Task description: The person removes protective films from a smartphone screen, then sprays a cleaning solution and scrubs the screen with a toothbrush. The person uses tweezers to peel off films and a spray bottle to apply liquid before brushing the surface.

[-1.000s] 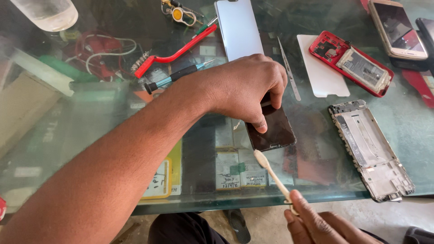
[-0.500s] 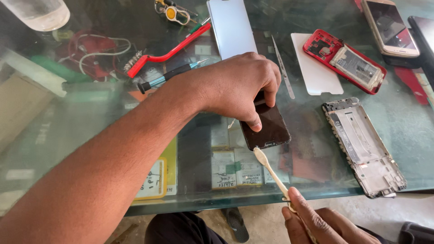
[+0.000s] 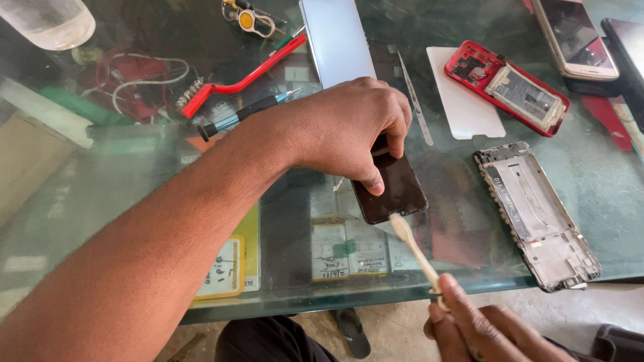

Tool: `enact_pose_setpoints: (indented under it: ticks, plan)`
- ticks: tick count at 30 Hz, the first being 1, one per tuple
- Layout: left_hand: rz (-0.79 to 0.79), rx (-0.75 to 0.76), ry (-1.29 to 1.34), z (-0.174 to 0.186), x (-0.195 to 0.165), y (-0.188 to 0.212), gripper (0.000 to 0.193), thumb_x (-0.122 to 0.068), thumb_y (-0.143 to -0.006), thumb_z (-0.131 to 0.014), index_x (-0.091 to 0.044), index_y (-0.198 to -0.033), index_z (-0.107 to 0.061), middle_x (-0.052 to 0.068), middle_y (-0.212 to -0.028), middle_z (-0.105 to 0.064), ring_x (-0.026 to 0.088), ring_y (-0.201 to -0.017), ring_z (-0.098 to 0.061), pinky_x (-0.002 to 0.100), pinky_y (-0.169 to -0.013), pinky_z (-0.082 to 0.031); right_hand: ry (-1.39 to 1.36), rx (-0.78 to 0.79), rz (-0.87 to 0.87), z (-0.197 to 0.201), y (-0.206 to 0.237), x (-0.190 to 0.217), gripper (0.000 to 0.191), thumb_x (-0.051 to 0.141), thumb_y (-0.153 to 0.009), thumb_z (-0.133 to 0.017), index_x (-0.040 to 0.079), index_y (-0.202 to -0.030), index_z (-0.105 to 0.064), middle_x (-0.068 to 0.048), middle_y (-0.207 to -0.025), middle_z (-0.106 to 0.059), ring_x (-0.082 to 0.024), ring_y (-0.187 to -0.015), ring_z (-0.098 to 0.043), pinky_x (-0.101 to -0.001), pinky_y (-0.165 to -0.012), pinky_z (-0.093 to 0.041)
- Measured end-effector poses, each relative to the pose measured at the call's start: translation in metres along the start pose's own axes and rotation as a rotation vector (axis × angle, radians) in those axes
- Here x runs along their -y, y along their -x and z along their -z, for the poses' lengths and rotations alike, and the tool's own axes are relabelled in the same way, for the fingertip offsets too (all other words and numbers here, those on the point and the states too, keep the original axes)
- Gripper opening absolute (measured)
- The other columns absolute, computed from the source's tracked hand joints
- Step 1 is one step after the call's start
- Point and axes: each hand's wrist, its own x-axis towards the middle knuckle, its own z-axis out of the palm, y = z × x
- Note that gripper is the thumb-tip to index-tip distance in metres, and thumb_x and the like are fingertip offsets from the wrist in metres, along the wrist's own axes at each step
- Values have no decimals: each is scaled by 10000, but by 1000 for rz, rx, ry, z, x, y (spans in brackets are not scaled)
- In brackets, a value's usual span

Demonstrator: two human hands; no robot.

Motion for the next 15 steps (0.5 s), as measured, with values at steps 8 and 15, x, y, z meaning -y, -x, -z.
enact_pose_setpoints:
  ticks: [8, 15]
  plan:
    - [-4, -10, 5, -1, 2, 1, 429, -179, -536, -967, -49, -908, -798, 39, -1053, -727, 204, -940, -721, 322, -826, -585, 159, 188, 403, 8, -6, -1, 216, 242, -977, -762, 69, -1103, -737, -181, -1237, -805, -113, -706, -722, -322, -634, -607]
    - [6, 3, -8, 0, 1, 1, 416, -188, -539, -968, -60, -898, -802, 37, -1070, -731, 209, -989, -710, 323, -856, -571, 76, 31, 309, 2, 7, -13, 342, 210, -864, -742, 30, -1153, -723, -116, -982, -792, -128, -655, -722, -298, -608, -600]
